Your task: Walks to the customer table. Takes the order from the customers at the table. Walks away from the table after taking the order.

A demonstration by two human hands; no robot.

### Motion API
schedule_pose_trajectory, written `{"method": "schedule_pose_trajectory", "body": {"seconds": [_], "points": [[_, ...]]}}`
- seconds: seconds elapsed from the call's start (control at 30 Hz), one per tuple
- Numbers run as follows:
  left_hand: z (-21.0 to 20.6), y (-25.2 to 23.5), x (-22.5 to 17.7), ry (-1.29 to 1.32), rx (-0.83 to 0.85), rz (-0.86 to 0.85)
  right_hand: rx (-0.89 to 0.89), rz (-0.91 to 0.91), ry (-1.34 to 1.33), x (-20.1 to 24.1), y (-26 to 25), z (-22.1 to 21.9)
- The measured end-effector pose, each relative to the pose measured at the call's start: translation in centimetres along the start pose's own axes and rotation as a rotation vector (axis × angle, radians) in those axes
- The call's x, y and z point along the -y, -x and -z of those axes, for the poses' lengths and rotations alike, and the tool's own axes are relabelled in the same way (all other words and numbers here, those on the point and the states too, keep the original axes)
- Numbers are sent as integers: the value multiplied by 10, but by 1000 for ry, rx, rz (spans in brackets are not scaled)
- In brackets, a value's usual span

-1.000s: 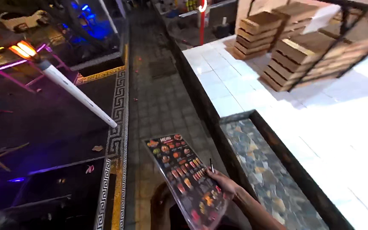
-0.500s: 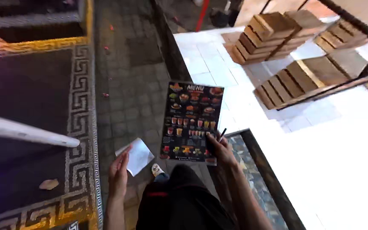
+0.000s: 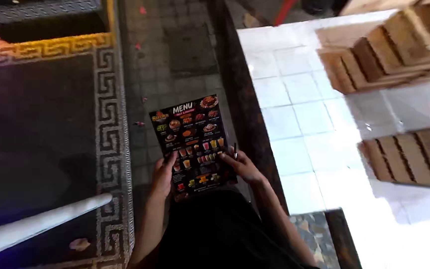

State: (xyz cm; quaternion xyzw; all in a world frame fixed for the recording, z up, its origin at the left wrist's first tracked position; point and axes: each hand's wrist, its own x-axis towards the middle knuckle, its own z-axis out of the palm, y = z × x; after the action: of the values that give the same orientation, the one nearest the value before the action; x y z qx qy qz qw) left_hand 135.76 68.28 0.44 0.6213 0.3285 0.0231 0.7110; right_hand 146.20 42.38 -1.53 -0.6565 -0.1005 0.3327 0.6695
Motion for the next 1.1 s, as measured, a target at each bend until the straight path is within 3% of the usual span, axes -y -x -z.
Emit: {"method": "schedule_pose_trajectory", "body": {"seconds": [0.1,0.17,0.3,0.37,0.53,0.67,0.8,0.93,1.1], "points": [[5,-83,-56,69,-122,42,35,-72,326,45,-127,15],[7,-142,-90,112,-178,30,-3,54,512,76,-209,29],[4,-274,-137,133,-271,53,-116,362,525,126,-353,57],[-5,-351,-160,137,-274,49,-228,407,467,133,-423,81],[-40,-548,-251,113,-183,31,-588,15,279,173,-560,131],[-88,-692,-352,42,-32,15,-747,-40,134,231,-663,174],[-145,-823,-440,-1,171,38,-736,-43,-73,253,-781,223],[-193,-963,-489,-6,339,-17,-642,-108,-291,304,-924,252],[-247,-1121,-563,61,201,-118,-323,-354,-644,398,-1113,311]]}}
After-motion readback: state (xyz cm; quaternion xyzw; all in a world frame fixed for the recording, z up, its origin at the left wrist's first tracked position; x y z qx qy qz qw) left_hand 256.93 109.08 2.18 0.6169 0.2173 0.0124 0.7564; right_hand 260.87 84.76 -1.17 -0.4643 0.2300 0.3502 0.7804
